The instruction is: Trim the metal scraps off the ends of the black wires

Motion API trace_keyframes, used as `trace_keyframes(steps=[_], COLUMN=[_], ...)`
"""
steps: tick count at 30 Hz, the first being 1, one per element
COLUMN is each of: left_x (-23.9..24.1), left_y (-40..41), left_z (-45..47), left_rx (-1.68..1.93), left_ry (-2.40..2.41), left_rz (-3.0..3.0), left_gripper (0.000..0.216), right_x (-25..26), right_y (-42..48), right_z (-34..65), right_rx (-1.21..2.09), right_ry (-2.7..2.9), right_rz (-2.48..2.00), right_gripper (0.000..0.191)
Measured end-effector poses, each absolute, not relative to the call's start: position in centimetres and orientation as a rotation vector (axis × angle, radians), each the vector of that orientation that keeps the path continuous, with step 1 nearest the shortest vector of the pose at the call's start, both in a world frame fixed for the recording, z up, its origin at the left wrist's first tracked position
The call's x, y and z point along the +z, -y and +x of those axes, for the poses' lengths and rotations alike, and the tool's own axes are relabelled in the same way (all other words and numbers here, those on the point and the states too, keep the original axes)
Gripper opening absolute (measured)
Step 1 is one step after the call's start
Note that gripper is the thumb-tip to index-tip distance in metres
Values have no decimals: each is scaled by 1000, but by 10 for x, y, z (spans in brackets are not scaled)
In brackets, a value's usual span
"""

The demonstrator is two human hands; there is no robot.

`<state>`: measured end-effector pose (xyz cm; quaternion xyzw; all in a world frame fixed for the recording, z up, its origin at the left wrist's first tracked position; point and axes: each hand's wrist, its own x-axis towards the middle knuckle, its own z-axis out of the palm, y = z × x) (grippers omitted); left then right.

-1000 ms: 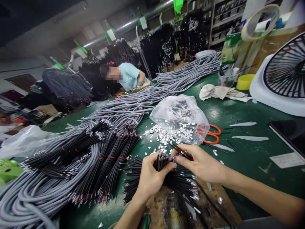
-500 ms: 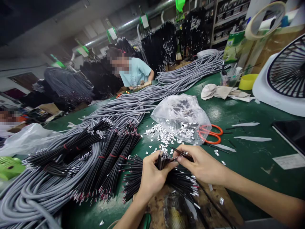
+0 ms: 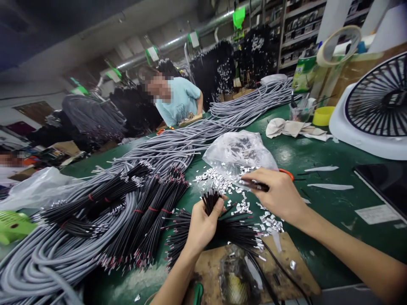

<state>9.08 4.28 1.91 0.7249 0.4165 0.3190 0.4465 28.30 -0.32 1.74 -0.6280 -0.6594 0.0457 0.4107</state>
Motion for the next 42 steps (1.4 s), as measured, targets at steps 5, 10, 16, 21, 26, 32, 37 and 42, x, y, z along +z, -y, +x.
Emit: trace_keyframes(steps=[5,10,16,21,26,32,37,42], left_x=[17,13,19,20,18,18,19,19], left_y=[-40,-34,-25,-22,-22,-21,-19,-20], left_z=[91,89,87,85,83,83,83,83], left_rx=[797,837,776,818,895,967,975,989], left_ry=[-1102,-1145,-1119,-1182,-1220,-1223,-1165,-1140], left_rz=[1847,1963,2029,2034,2013,1989,1959,1902], left_gripper=[33,28,32,38,36,33,29,26], right_x=[13,14,15,19,16,12,14,13], right_y=[13,16,15,19,25,22,22,24], right_z=[258,252,253,247,245,245,243,242], right_rx=[486,570,425,419,384,449,527,527], right_ry=[1964,1831,1636,1634,1623,1633,1615,1609], right_rz=[-1305,-1251,-1202,-1156,-1299,-1435,-1321,-1330], right_gripper=[21,13,35,29,32,28,23,21])
